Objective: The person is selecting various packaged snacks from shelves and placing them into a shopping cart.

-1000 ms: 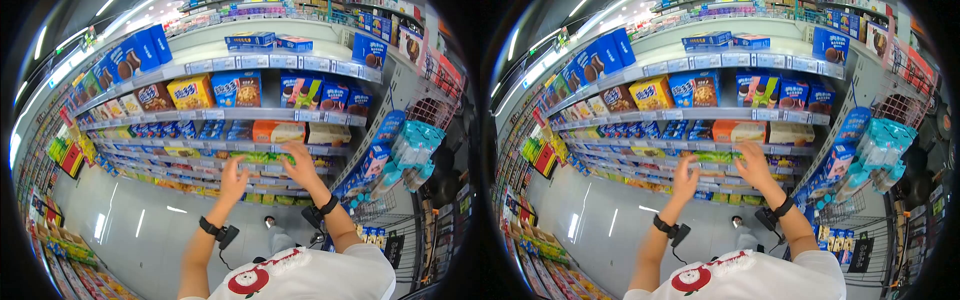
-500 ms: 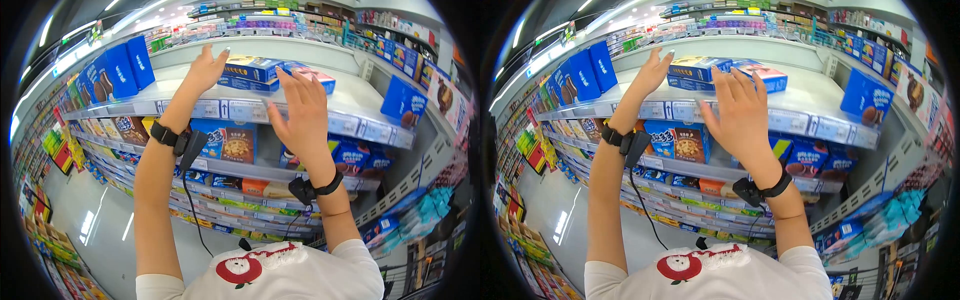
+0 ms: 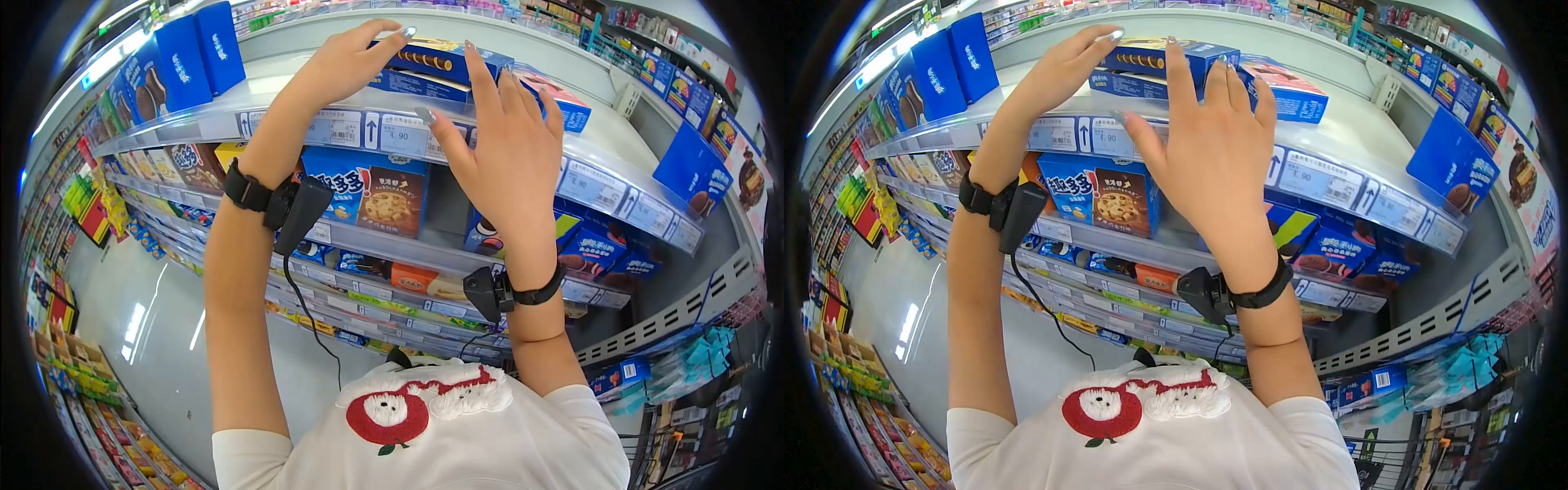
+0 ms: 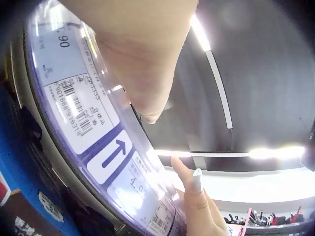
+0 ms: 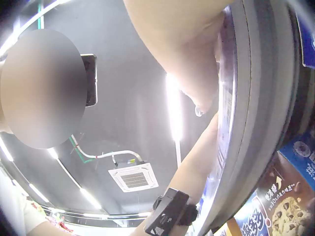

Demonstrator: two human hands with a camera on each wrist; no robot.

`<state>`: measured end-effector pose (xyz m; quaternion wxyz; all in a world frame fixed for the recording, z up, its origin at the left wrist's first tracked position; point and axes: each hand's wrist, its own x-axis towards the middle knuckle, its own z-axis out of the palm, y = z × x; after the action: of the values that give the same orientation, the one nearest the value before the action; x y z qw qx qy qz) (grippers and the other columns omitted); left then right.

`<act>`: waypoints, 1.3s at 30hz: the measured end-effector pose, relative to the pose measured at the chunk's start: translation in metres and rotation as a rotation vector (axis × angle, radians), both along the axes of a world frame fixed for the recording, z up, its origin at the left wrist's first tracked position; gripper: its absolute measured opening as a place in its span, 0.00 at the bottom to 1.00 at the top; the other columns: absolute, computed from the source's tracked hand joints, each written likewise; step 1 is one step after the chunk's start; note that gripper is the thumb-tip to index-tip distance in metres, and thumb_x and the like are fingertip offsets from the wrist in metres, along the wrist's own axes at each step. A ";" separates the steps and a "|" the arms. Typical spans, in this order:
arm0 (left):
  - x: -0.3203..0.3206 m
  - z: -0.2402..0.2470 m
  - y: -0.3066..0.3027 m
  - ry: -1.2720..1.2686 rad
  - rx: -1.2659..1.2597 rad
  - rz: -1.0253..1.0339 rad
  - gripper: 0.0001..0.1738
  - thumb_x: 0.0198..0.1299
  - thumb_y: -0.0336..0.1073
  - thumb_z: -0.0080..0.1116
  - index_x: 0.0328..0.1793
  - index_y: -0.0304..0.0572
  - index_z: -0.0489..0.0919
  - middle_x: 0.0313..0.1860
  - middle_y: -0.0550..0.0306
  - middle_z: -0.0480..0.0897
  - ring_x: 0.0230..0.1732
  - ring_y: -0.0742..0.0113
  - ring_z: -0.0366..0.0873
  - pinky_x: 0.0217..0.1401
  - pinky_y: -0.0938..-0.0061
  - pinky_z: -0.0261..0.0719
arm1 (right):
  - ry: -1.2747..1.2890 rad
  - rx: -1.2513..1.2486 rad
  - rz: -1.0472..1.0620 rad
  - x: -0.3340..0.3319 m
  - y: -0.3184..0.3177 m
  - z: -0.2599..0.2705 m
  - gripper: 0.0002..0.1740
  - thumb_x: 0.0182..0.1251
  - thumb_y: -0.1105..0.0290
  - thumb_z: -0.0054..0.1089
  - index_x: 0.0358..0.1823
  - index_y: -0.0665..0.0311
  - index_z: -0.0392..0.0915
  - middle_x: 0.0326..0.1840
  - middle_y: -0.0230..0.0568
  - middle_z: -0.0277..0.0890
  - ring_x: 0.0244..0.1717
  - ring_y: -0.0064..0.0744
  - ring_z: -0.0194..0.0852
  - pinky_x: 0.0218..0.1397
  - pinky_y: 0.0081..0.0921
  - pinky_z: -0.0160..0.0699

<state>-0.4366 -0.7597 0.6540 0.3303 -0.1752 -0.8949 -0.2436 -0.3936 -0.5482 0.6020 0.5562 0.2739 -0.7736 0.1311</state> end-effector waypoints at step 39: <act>0.551 -0.314 0.200 -0.478 0.932 -0.388 0.36 0.54 0.23 0.44 0.72 0.33 0.54 0.58 0.47 0.72 0.50 0.65 0.75 0.50 0.73 0.75 | -0.820 -0.627 0.150 0.534 0.176 -0.242 0.35 0.54 0.78 0.54 0.66 0.74 0.56 0.65 0.59 0.60 0.64 0.51 0.63 0.65 0.33 0.60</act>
<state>0.1145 -0.5596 0.3403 0.1096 -0.1121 -0.6938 -0.7029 0.1402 -0.3718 0.3598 0.2522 0.0749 -0.8296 0.4925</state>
